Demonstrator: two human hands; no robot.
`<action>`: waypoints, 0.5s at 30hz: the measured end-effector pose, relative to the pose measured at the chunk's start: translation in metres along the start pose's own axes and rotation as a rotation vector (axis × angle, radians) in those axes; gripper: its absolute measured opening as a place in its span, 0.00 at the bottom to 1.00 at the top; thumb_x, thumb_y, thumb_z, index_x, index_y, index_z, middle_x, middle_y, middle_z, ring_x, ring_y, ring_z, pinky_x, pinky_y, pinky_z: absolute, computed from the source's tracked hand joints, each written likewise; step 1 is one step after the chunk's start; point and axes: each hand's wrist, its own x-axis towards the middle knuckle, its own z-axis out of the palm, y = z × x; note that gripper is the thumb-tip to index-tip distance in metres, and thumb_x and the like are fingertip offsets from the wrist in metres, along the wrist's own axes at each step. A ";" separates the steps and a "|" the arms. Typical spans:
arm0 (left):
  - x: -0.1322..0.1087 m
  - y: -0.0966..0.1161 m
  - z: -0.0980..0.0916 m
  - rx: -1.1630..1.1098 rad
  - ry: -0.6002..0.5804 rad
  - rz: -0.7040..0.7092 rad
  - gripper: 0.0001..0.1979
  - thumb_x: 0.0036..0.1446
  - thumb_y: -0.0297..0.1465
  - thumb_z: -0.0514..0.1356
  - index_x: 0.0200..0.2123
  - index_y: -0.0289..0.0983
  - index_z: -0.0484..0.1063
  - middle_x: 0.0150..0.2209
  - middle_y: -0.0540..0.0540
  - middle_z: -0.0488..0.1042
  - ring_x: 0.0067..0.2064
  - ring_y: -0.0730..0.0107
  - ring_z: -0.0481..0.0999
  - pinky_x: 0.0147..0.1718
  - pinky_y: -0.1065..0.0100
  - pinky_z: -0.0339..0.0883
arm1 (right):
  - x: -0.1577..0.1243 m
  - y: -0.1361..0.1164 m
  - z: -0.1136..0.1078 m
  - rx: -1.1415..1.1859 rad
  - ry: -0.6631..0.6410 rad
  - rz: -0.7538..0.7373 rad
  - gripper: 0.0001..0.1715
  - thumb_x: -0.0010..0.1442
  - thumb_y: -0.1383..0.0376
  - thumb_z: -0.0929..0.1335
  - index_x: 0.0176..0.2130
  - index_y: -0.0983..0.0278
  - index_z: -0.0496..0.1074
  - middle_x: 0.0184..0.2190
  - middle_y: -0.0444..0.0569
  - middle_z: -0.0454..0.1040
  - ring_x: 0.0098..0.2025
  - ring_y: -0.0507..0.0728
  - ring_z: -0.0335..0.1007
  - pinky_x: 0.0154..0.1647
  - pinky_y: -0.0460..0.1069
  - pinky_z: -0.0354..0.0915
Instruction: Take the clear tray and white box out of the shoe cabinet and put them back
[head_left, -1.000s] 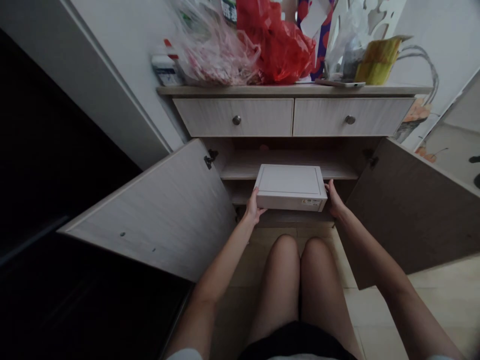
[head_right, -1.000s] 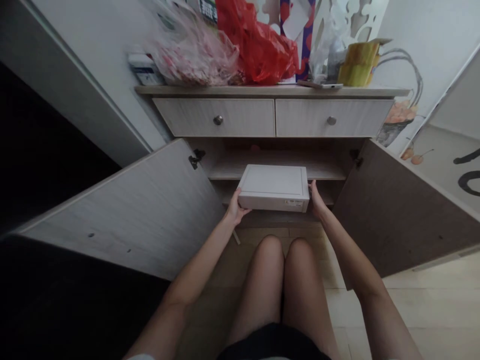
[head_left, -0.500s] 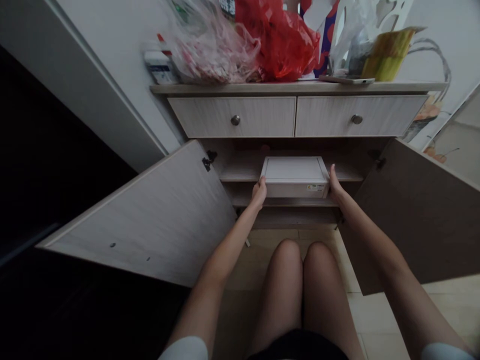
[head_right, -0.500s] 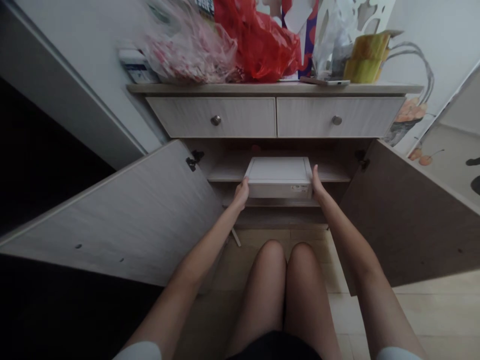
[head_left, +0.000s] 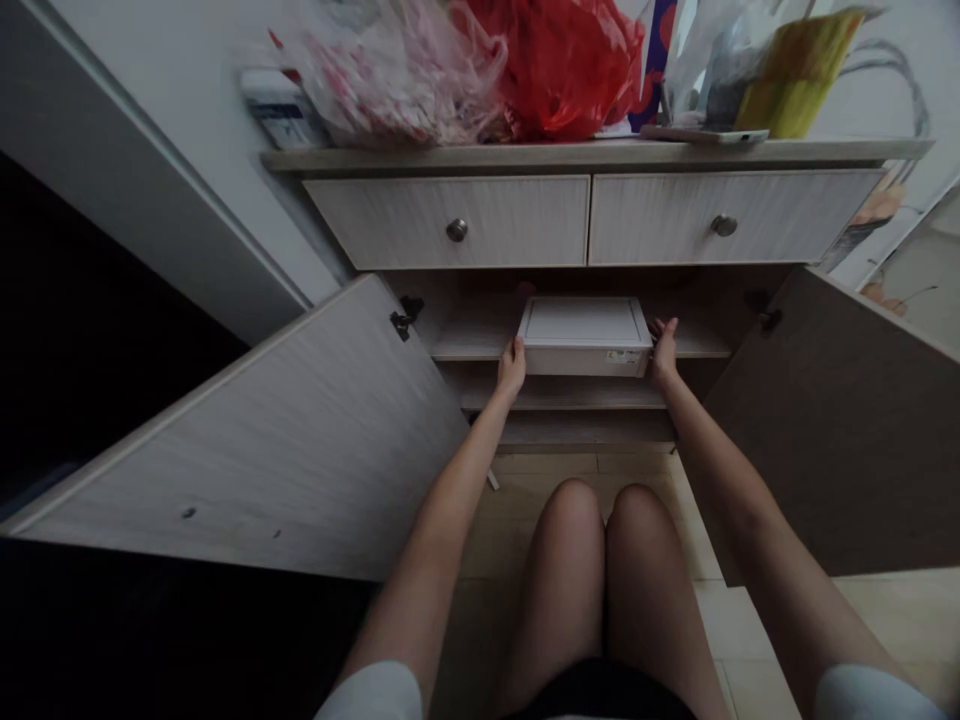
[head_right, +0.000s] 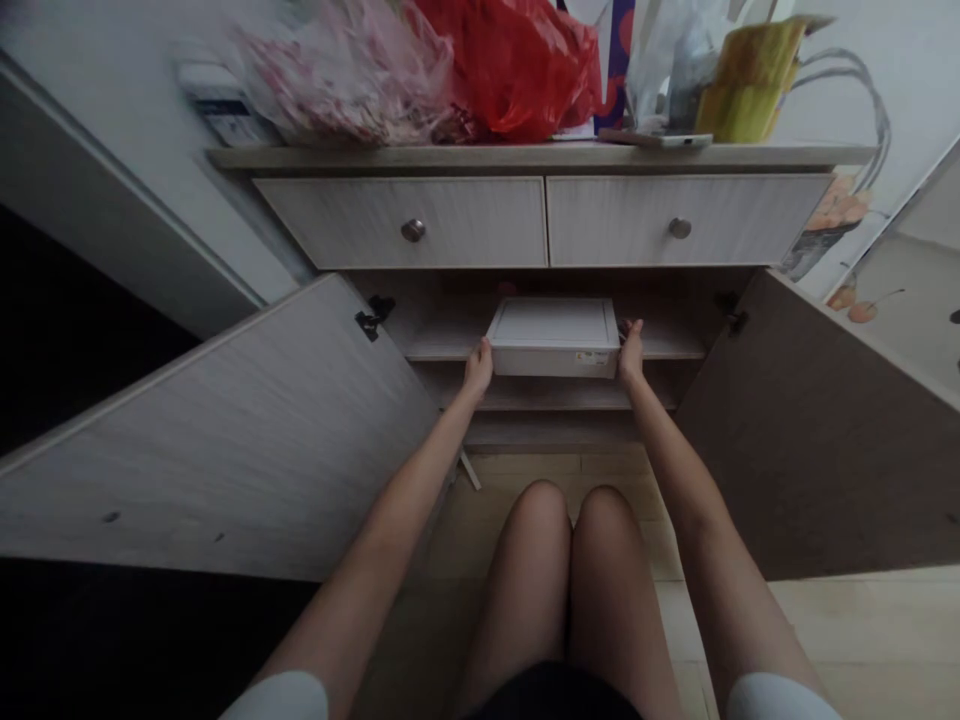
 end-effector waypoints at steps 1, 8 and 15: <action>-0.003 -0.005 -0.004 0.008 0.043 0.059 0.21 0.59 0.41 0.62 0.53 0.42 0.73 0.61 0.42 0.69 0.68 0.61 0.59 0.61 0.64 0.61 | -0.010 0.006 -0.004 -0.036 0.058 -0.080 0.42 0.62 0.36 0.51 0.54 0.59 0.69 0.55 0.53 0.71 0.59 0.58 0.66 0.59 0.56 0.61; -0.017 -0.036 -0.016 0.024 0.156 0.209 0.13 0.47 0.28 0.70 0.39 0.39 0.80 0.53 0.39 0.77 0.62 0.57 0.69 0.58 0.61 0.65 | -0.070 0.035 -0.025 -0.304 0.146 -0.326 0.21 0.55 0.49 0.68 0.42 0.61 0.76 0.45 0.55 0.76 0.51 0.60 0.69 0.59 0.57 0.61; -0.003 -0.034 -0.003 0.237 0.111 0.203 0.14 0.54 0.34 0.66 0.45 0.42 0.79 0.57 0.40 0.74 0.63 0.56 0.67 0.57 0.60 0.65 | -0.047 0.037 -0.017 -0.370 0.130 -0.264 0.21 0.56 0.50 0.67 0.42 0.62 0.75 0.43 0.55 0.77 0.48 0.61 0.71 0.57 0.57 0.62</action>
